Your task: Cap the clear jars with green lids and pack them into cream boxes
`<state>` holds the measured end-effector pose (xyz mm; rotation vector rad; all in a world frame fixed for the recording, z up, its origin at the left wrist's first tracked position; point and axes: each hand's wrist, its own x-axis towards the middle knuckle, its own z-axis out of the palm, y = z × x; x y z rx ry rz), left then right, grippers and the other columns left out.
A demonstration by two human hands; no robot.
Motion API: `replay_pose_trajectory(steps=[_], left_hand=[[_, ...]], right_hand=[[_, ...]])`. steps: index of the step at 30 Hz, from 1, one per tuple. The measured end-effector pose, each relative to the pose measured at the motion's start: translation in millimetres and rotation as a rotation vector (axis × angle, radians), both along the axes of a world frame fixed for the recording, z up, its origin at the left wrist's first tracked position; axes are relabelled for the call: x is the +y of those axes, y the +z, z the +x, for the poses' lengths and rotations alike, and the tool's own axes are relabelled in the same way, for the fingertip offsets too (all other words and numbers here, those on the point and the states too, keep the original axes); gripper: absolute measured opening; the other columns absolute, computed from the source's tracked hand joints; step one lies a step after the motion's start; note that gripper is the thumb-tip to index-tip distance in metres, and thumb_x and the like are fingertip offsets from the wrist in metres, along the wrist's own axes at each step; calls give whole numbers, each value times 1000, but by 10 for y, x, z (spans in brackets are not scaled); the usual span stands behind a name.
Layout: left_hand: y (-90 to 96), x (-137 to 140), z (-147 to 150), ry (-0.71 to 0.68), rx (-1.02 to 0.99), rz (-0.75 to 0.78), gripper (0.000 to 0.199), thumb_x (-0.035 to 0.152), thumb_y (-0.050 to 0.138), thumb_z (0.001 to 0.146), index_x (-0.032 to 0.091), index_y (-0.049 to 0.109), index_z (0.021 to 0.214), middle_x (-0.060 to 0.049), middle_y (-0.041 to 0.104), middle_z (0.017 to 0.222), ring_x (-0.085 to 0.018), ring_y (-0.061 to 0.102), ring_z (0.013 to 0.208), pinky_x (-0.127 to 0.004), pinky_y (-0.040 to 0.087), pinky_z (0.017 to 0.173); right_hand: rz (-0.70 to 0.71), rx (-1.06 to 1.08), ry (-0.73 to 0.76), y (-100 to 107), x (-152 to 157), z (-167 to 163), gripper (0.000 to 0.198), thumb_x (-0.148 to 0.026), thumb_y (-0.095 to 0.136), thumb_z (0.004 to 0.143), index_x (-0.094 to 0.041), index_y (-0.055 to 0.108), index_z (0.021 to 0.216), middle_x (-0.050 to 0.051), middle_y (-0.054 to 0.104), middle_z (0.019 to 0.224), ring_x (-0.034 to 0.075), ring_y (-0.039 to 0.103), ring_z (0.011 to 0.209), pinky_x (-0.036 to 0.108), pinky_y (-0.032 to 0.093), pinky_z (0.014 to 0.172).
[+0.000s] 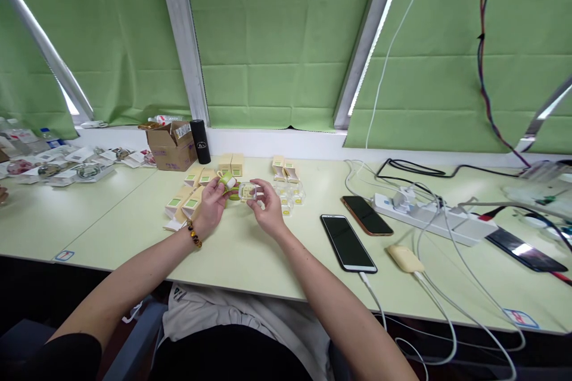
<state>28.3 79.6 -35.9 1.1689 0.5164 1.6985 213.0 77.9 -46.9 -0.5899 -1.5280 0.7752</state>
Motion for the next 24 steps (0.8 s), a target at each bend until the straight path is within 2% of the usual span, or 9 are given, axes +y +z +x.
replay_pose_trajectory(steps=[6, 12, 18, 24], left_hand=[[-38, 27, -11, 21, 54, 6, 45, 47, 82, 92, 20, 65, 124, -9, 72, 119, -21, 69, 110, -35, 57, 97], [-32, 39, 14, 43, 116, 47, 44, 50, 80, 92, 20, 68, 124, -9, 74, 121, -23, 69, 113, -36, 54, 101], [-50, 41, 20, 23, 150, 32, 47, 51, 78, 94, 20, 68, 128, -10, 76, 122, -22, 71, 112, -35, 54, 101], [-71, 36, 47, -17, 151, 4, 49, 50, 84, 88, 19, 71, 124, -10, 75, 125, -23, 70, 118, -35, 53, 105]], right_hand=[[-234, 151, 153, -24, 50, -13, 61, -49, 88, 83, -29, 61, 134, 10, 75, 123, 24, 69, 107, 37, 65, 82], [-435, 302, 332, -56, 64, -43, 51, -52, 92, 80, -27, 66, 115, 5, 81, 108, 24, 77, 101, 45, 68, 88], [-472, 288, 438, -59, 49, -45, 45, -52, 90, 82, -25, 72, 113, 5, 81, 104, 22, 79, 91, 40, 68, 83], [-436, 268, 422, -77, 58, -55, 44, -54, 88, 84, -24, 74, 114, 6, 81, 103, 21, 78, 87, 35, 66, 73]])
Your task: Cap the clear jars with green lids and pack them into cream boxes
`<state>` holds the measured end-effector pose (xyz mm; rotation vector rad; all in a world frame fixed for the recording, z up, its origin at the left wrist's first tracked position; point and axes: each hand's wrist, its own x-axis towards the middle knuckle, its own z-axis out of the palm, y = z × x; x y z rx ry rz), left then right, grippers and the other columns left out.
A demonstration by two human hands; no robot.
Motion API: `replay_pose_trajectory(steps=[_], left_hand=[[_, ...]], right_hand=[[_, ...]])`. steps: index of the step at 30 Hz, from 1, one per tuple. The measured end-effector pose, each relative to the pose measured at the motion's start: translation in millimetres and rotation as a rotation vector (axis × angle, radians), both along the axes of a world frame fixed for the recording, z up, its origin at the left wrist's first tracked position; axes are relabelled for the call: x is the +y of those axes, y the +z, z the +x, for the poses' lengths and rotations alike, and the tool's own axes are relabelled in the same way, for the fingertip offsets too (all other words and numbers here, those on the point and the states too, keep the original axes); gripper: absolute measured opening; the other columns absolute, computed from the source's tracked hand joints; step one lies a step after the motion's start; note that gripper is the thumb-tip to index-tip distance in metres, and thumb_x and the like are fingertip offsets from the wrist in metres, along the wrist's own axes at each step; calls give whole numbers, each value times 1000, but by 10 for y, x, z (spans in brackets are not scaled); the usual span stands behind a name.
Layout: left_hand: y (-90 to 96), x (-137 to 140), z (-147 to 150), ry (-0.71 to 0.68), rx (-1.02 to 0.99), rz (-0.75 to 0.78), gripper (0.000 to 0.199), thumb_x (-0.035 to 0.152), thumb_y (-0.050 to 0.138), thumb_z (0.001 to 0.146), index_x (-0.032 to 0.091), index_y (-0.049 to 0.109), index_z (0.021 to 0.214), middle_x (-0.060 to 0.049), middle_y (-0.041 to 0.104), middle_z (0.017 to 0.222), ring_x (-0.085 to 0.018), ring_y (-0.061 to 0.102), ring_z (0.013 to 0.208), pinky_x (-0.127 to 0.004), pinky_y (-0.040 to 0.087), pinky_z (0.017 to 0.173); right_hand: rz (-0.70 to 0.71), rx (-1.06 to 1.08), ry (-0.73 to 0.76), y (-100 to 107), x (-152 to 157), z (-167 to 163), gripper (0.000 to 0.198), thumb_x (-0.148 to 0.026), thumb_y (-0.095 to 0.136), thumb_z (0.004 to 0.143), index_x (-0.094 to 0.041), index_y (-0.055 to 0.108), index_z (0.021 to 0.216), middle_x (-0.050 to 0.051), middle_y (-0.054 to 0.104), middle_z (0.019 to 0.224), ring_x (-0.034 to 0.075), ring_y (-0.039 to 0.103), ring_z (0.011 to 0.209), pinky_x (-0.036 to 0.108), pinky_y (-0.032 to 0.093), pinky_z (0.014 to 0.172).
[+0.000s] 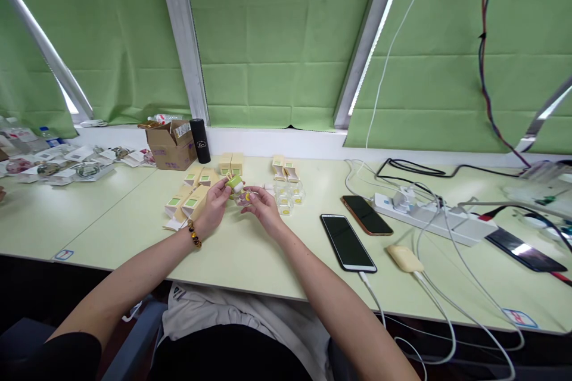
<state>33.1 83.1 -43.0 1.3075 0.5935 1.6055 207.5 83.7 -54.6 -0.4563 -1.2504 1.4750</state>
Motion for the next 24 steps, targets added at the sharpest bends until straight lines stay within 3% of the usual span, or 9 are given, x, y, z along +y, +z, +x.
replay_pose_trajectory(steps=[10, 24], left_hand=[[2, -31, 8, -35, 80, 0, 55, 48, 85, 88, 20, 71, 133, -12, 73, 135, -27, 69, 125, -39, 55, 106], [-15, -47, -4, -82, 102, -6, 54, 47, 86, 87, 17, 72, 130, -15, 74, 133, -27, 72, 116, -38, 56, 99]], right_hand=[[-16, 35, -26, 4, 3, -9, 50, -54, 93, 77, -26, 71, 111, 3, 81, 97, 21, 78, 84, 35, 65, 72], [23, 30, -36, 17, -6, -15, 52, -56, 91, 79, -28, 64, 115, 0, 79, 90, 22, 79, 82, 38, 65, 74]])
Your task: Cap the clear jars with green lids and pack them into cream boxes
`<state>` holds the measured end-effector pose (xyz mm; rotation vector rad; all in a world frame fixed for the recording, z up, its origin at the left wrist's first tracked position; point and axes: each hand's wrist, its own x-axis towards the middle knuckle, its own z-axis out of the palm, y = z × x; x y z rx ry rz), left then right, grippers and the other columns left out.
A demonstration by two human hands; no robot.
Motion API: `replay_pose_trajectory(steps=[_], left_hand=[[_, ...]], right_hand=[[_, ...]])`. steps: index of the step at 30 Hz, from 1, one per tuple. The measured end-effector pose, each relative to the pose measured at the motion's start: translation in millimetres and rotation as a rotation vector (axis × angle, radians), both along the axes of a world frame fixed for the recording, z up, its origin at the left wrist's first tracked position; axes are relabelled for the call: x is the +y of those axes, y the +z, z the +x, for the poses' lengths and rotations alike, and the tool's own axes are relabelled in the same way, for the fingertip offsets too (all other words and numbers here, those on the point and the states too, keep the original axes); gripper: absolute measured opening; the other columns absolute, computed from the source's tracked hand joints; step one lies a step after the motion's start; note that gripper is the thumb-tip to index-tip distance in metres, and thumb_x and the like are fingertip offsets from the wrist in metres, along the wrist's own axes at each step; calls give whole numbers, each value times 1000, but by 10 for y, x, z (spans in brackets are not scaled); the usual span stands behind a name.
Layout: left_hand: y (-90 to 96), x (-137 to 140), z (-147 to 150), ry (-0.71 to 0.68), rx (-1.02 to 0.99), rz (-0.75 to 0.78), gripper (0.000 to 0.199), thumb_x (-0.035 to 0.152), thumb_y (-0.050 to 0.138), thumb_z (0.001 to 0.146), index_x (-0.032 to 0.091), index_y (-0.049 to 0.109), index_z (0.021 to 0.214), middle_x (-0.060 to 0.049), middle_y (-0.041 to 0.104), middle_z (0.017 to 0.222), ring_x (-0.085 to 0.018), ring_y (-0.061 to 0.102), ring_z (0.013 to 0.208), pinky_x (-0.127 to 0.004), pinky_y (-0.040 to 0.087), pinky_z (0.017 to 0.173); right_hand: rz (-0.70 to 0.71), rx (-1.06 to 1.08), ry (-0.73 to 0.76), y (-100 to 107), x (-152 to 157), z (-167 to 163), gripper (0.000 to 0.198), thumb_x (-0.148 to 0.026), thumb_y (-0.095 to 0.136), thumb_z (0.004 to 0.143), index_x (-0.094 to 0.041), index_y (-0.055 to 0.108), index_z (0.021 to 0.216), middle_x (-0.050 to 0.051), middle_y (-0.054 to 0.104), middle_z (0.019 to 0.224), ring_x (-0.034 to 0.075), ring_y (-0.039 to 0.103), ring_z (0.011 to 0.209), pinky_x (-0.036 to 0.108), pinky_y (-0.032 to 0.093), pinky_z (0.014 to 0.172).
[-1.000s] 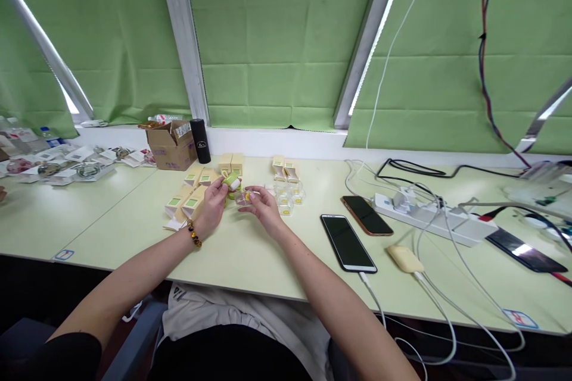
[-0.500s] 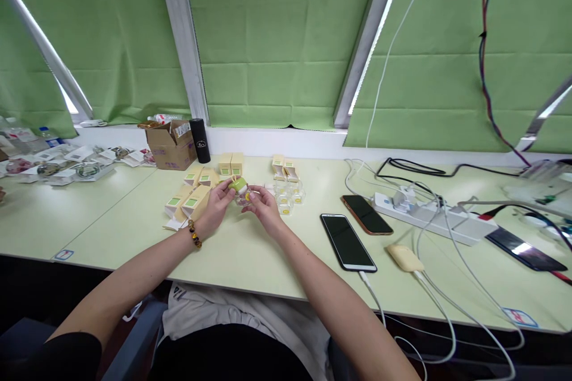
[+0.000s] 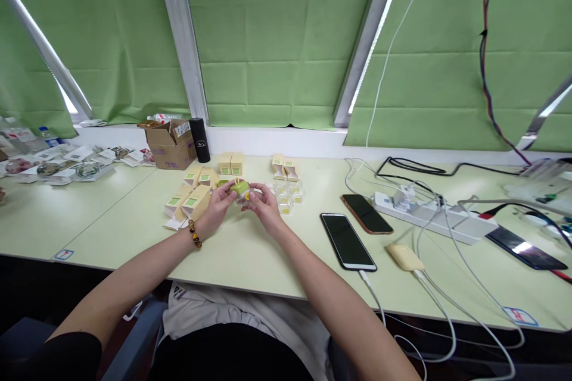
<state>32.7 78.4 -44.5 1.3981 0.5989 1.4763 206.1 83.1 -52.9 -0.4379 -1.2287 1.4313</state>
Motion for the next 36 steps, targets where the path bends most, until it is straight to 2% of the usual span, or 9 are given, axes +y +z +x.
replay_pose_trajectory(steps=[6, 14, 22, 27, 31, 36], left_hand=[[-5, 0, -5, -12, 0, -9, 52, 46, 87, 87, 18, 74, 128, -14, 75, 131, -27, 71, 116, -38, 55, 99], [6, -11, -18, 6, -24, -24, 60, 47, 83, 89, 22, 67, 141, -13, 71, 132, -27, 64, 127, -37, 51, 103], [8, -20, -20, 38, -26, -38, 57, 45, 81, 91, 23, 63, 139, -12, 71, 130, -26, 65, 122, -37, 50, 101], [25, -38, -5, 46, 2, -29, 59, 42, 84, 88, 22, 61, 139, -11, 71, 127, -24, 67, 114, -35, 52, 95], [15, -41, 0, 41, 44, -10, 67, 33, 91, 81, 23, 60, 140, -12, 69, 129, -25, 67, 117, -36, 53, 97], [-13, -22, 30, 34, 83, -6, 73, 29, 95, 76, 24, 59, 139, -12, 69, 129, -25, 68, 116, -38, 55, 97]], right_hand=[[-9, 3, -3, 7, -2, 1, 53, -56, 92, 78, -28, 65, 115, 1, 79, 92, 23, 79, 84, 45, 68, 79], [-27, 8, -32, 5, 2, 11, 53, -55, 93, 76, -28, 67, 114, 3, 81, 103, 22, 78, 85, 41, 68, 77], [-18, 17, -55, 8, 7, 30, 53, -54, 92, 78, -28, 66, 115, 3, 80, 99, 24, 79, 90, 47, 68, 85], [-40, 51, -95, 10, 8, 43, 52, -49, 93, 78, -29, 66, 118, 3, 80, 106, 24, 77, 97, 50, 69, 91], [-41, 61, -131, 6, 12, 34, 54, -48, 93, 79, -29, 64, 119, 2, 78, 105, 24, 77, 99, 51, 68, 93], [-27, 3, -180, 34, -27, -5, 59, -50, 94, 77, -30, 61, 121, 1, 75, 106, 21, 77, 98, 42, 68, 89]])
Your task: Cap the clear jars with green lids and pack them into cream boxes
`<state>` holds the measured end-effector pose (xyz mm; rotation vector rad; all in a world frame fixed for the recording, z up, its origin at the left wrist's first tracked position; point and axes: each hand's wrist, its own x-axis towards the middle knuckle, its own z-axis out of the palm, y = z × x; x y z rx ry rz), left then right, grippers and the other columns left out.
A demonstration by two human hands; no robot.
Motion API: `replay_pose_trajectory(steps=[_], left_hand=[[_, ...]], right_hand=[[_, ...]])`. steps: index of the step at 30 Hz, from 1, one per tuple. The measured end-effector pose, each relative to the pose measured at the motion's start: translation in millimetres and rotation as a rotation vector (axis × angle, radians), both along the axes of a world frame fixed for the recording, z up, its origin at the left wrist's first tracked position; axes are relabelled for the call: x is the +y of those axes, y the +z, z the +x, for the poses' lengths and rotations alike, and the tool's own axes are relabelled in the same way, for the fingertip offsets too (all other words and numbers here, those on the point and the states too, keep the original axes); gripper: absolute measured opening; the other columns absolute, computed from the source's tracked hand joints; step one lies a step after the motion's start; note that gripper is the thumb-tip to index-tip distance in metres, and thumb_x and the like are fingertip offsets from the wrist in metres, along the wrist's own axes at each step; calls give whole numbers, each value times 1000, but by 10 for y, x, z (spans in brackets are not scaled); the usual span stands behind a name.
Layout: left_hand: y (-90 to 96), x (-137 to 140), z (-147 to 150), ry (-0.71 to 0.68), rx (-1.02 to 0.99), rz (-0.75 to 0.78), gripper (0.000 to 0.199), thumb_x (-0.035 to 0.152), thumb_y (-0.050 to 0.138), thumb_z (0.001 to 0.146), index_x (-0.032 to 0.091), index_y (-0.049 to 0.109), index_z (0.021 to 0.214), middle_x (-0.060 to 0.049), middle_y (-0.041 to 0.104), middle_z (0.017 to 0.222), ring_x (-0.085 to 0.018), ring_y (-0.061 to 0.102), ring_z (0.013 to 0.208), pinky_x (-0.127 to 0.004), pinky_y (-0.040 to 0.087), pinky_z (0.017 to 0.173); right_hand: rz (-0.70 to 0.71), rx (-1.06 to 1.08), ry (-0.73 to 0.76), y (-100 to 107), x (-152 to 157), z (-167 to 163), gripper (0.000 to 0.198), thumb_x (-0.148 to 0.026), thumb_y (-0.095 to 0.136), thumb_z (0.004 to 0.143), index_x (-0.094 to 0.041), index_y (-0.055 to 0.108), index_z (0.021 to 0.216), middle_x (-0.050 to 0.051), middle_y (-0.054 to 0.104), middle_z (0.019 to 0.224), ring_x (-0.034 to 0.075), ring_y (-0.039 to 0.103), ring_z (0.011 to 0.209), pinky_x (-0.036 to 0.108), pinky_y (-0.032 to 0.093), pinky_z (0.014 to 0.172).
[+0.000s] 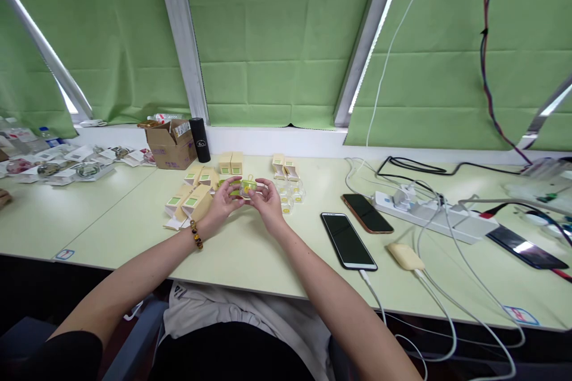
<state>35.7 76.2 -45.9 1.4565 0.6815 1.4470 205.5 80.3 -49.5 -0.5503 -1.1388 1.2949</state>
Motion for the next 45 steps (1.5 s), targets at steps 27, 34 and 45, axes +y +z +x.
replay_pose_trajectory(steps=[27, 34, 45], left_hand=[[20, 54, 20, 150, 53, 85, 65, 36, 96, 73, 21, 63, 127, -10, 69, 124, -23, 68, 114, -36, 57, 97], [-4, 12, 45, 327, 157, 239, 50, 32, 87, 84, 23, 60, 125, -10, 67, 128, -23, 65, 120, -38, 55, 104], [56, -141, 12, 534, 484, 483, 43, 18, 74, 93, 29, 68, 134, -8, 52, 124, -24, 59, 121, -42, 53, 109]], right_hand=[[142, -119, 27, 33, -40, -12, 60, -52, 90, 81, -29, 65, 130, 8, 76, 121, 26, 75, 107, 48, 65, 99], [113, -126, 30, 11, -40, -23, 60, -50, 91, 80, -27, 67, 130, 9, 68, 131, 25, 74, 104, 49, 69, 92], [62, -82, 87, 16, -47, -21, 62, -49, 94, 77, -31, 61, 127, 0, 68, 102, 21, 73, 95, 41, 68, 87]])
